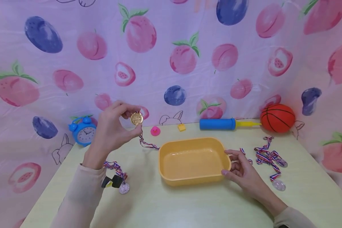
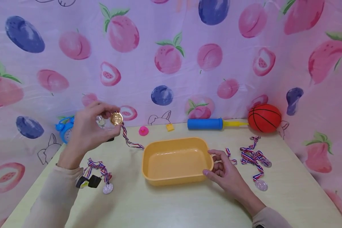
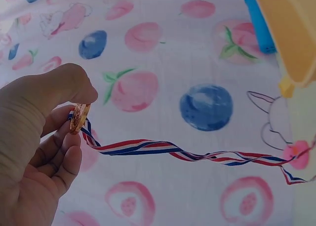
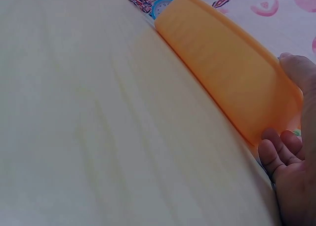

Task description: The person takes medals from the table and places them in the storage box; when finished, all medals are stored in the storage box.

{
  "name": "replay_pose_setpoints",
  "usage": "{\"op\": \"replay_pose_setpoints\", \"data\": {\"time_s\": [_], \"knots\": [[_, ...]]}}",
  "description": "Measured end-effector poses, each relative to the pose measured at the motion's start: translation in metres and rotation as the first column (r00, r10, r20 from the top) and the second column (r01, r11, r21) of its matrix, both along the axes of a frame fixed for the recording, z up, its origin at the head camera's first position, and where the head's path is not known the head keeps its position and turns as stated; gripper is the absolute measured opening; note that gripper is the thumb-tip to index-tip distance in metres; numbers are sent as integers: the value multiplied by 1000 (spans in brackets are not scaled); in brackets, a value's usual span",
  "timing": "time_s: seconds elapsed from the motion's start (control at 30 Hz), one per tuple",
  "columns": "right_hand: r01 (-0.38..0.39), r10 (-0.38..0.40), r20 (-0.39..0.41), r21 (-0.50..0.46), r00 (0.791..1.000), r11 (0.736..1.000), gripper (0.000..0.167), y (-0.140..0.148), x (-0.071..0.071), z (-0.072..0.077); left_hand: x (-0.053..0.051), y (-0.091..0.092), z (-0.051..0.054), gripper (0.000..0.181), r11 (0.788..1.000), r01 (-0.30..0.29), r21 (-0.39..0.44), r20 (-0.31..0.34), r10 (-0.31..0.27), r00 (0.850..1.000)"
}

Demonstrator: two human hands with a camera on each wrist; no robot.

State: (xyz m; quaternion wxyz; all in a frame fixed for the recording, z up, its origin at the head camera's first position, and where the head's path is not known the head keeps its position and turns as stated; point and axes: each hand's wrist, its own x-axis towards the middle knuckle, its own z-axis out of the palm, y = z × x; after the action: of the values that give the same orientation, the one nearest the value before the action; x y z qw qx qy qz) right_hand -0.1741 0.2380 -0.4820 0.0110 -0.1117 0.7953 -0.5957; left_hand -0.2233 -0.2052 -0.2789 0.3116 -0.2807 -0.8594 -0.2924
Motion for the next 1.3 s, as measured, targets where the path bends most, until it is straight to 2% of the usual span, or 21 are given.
{"op": "replay_pose_setpoints", "data": {"time_s": [0.2, 0.43, 0.53, 0.77, 0.93, 1.07, 1.13, 1.2, 1.3], "knots": [[4, -4, -1, 3, 1000, 1000, 72, 0, 0, -1, -1, 15, 24, 51, 999, 42, 10, -39, -42, 998], [7, -7, 8, -2, 1000, 1000, 73, 0, 0, -2, -2, 33, 42, 48, 995, 101, 15, -91, -100, 991], [2, -2, 2, -7, 1000, 1000, 72, 1, 0, -2, -4, 41, 50, 46, 992, 124, 6, -125, -122, 985], [2, -2, 6, -13, 1000, 1000, 72, 2, 0, -2, -6, 64, 77, 46, 984, 178, -5, -197, -176, 964], [5, -4, 8, -18, 1000, 1000, 72, 2, 0, -2, -11, 80, 89, 45, 973, 232, 14, -232, -223, 947], [-6, 6, 0, -21, 1000, 1000, 71, 1, 0, -2, -16, 92, 94, 43, 964, 264, 37, -253, -247, 935], [-10, 10, -5, -21, 1000, 1000, 70, 0, 0, -2, -19, 98, 92, 41, 958, 283, 43, -256, -264, 930], [-12, 11, -12, -20, 1000, 1000, 70, 0, -1, -2, -21, 104, 87, 39, 954, 298, 40, -247, -279, 928], [-12, 12, -17, -17, 1000, 1000, 70, -1, -1, -1, -23, 111, 68, 38, 947, 318, 33, -201, -306, 931]]}}
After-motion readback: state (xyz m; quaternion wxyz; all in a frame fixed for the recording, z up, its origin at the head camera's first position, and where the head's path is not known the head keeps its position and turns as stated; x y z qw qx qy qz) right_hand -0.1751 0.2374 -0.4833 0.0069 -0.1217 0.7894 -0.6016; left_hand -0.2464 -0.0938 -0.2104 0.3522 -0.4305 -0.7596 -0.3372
